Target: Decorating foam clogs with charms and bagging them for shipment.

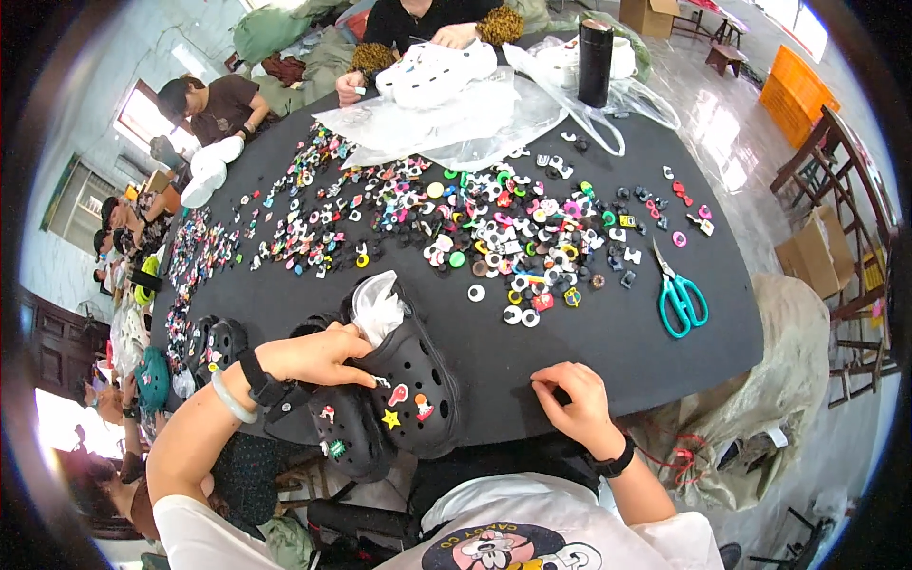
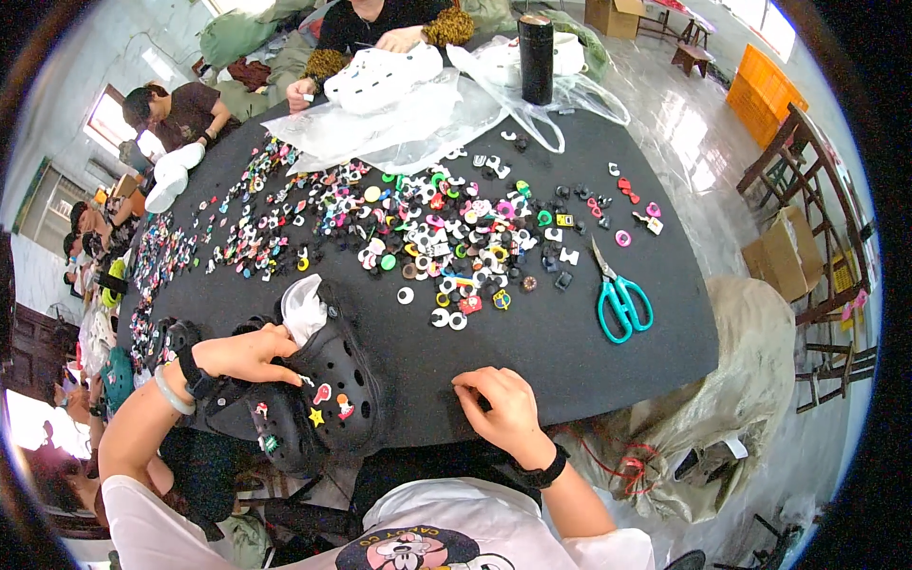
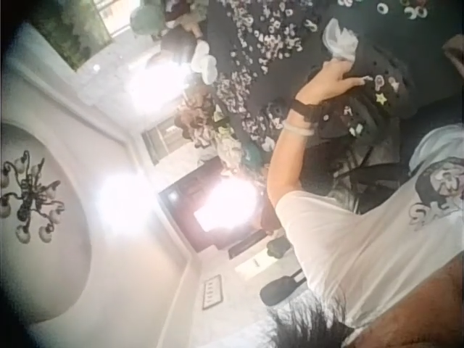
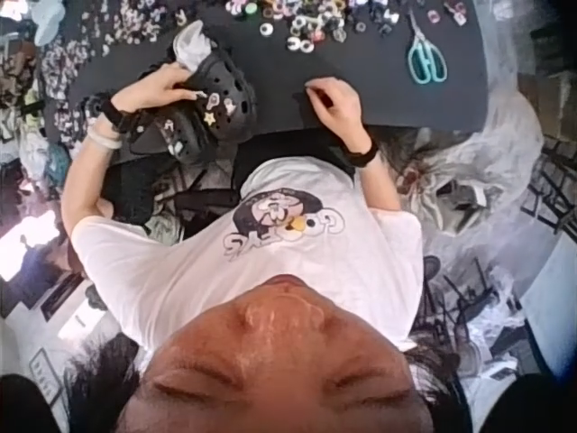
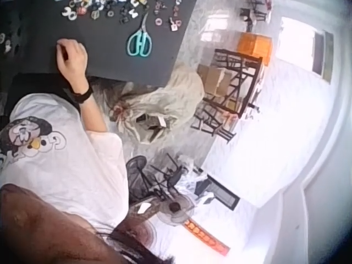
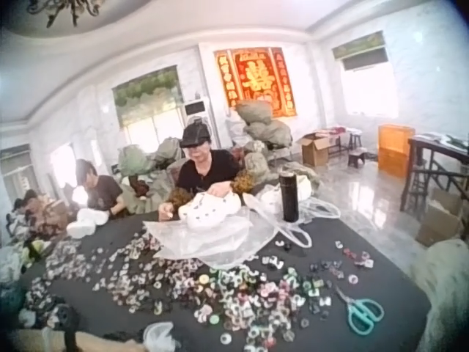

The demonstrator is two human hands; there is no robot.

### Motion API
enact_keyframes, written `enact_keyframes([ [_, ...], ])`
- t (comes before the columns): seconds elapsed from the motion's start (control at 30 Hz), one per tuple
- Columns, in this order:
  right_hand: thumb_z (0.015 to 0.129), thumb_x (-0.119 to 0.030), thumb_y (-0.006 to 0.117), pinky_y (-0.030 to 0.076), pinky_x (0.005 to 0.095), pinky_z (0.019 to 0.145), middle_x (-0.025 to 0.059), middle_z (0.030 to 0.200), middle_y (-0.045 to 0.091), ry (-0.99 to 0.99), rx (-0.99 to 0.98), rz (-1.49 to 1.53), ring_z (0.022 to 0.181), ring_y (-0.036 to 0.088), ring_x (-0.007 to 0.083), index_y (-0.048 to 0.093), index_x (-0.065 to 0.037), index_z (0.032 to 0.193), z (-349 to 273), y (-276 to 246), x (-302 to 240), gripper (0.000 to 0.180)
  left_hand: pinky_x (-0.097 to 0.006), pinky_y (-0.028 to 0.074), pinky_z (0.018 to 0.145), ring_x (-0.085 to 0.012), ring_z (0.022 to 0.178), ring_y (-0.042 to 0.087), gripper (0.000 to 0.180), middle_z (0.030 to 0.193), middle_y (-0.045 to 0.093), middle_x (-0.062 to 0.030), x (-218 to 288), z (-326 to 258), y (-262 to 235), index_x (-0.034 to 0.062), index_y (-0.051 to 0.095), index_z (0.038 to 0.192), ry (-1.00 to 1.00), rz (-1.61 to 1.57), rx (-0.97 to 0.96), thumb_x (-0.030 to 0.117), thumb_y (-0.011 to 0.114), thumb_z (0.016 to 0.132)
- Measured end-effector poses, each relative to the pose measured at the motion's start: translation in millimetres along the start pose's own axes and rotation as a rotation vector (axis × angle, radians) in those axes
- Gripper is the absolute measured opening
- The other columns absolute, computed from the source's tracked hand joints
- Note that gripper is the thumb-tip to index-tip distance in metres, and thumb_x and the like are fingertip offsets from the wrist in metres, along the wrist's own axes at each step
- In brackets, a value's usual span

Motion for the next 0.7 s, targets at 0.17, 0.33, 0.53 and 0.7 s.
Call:
enact_keyframes([
  [0.17,0.076,-0.004,0.072,0.046,0.0340,0.060,0.0051,0.079,0.067,-0.014,-0.058,-0.005,0.064,0.060,0.0237,0.068,-0.009,0.085,4.7,3.8,-3.0,0.011,-0.041,0.045,0.080,-0.0294,0.087,0.058,0.032,0.089,0.063,-0.0198,-0.9,5.8,0.6,-0.0044,0.063,0.088,0.088,-0.255,-0.101,0.026,0.071,0.088],
  [0.33,0.076,-0.007,0.072,0.045,0.0332,0.060,0.0030,0.078,0.067,0.012,-0.118,-0.030,0.063,0.060,0.0216,0.069,-0.011,0.085,4.6,4.7,-1.9,0.010,-0.037,0.041,0.065,-0.0256,0.074,0.050,0.043,0.080,0.051,-0.0169,7.2,10.9,-2.8,-0.0039,0.051,0.075,0.150,-0.378,-0.014,0.033,0.072,0.086],
  [0.53,0.074,-0.006,0.073,0.044,0.0325,0.059,0.0024,0.076,0.066,0.004,-0.118,-0.040,0.064,0.061,0.0202,0.068,-0.011,0.084,7.4,6.8,-4.0,0.012,-0.040,0.037,0.073,-0.0322,0.069,0.048,0.044,0.066,0.047,-0.0156,16.3,2.2,-9.6,0.0007,0.050,0.064,0.054,-0.191,0.227,0.032,0.074,0.084],
  [0.7,0.073,-0.004,0.072,0.044,0.0323,0.057,0.0030,0.076,0.066,-0.026,-0.085,-0.076,0.062,0.061,0.0204,0.067,-0.011,0.083,7.0,5.0,-7.4,0.013,-0.042,0.037,0.080,-0.0341,0.082,0.053,0.038,0.077,0.054,-0.0147,18.5,1.9,-5.7,0.0020,0.056,0.074,0.008,-0.083,0.268,0.035,0.071,0.085],
])
Point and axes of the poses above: each hand's wrist, its own z-axis towards the middle knuckle, its own y-axis out of the palm, x = y × z, the point moved 8 cm from there along z, towards the middle knuckle
